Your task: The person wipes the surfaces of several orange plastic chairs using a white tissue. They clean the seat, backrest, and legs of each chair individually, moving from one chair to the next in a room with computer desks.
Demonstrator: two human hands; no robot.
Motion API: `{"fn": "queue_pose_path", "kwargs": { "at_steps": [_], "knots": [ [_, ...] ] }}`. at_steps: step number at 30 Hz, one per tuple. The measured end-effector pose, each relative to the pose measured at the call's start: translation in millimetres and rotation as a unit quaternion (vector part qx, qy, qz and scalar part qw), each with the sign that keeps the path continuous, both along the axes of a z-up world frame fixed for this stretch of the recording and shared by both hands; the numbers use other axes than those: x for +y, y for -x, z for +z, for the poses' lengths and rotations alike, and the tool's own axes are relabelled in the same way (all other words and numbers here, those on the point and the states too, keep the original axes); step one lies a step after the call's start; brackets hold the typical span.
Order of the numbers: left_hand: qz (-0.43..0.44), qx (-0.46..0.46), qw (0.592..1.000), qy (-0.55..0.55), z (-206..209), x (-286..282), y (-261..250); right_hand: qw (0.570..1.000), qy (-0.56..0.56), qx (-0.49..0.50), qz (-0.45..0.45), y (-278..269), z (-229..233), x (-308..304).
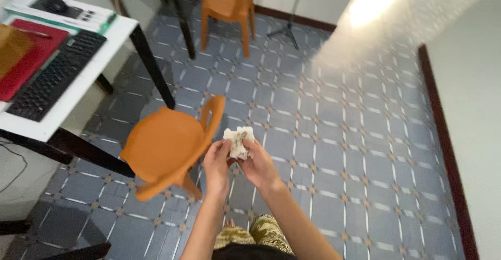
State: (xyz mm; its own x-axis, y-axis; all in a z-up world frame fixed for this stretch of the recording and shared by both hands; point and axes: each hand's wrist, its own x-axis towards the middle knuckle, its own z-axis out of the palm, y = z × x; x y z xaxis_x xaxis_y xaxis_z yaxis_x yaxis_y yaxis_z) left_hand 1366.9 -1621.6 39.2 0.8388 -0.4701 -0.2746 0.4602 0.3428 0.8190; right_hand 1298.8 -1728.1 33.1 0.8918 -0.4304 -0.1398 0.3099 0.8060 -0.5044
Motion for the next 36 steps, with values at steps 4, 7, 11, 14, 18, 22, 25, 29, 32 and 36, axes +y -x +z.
{"fn": "queue_pose_path", "kwargs": {
  "at_steps": [4, 7, 11, 14, 18, 22, 25, 29, 32, 36],
  "knots": [
    [0.15, -0.016, 0.986, -0.067, -38.4, 0.5, -75.5, 0.992, -0.051, 0.117, 0.007, -93.0, -38.1, -54.2],
    [0.313, -0.105, 0.94, -0.08, -79.8, 26.9, -107.5, 0.989, -0.013, 0.146, 0.009, -139.9, -75.4, -82.7],
    [0.491, -0.143, 0.846, -0.151, -94.9, 43.4, -105.2, 0.962, 0.138, 0.234, 0.037, -201.5, -103.7, -115.2],
    [0.547, -0.147, 0.792, -0.228, -89.1, 40.4, -89.9, 0.96, 0.153, 0.221, 0.08, -235.0, -116.9, -128.2],
    [0.581, -0.141, 0.631, -0.494, -86.6, 40.3, -72.9, 0.941, 0.216, 0.248, 0.083, -244.8, -120.5, -134.0],
    [0.59, -0.1, 0.526, -0.605, -113.0, 60.3, -78.6, 0.802, 0.475, 0.361, 0.026, -239.7, -137.8, -138.8],
    [0.636, -0.066, 0.512, -0.573, -156.0, 81.3, -93.4, 0.803, 0.468, 0.369, 0.016, -243.3, -162.3, -141.9],
    [0.7, 0.033, 0.683, -0.207, -201.0, 100.9, -110.8, 0.821, 0.426, 0.377, 0.049, -261.5, -176.2, -149.4],
    [0.68, 0.025, 0.652, -0.334, -214.7, 94.6, -115.8, 0.808, 0.401, 0.406, 0.147, -274.6, -178.1, -167.2],
    [0.707, 0.017, 0.632, -0.316, -207.6, 71.5, -123.9, 0.815, 0.392, 0.391, 0.169, -290.1, -182.3, -179.6]
  ]
}}
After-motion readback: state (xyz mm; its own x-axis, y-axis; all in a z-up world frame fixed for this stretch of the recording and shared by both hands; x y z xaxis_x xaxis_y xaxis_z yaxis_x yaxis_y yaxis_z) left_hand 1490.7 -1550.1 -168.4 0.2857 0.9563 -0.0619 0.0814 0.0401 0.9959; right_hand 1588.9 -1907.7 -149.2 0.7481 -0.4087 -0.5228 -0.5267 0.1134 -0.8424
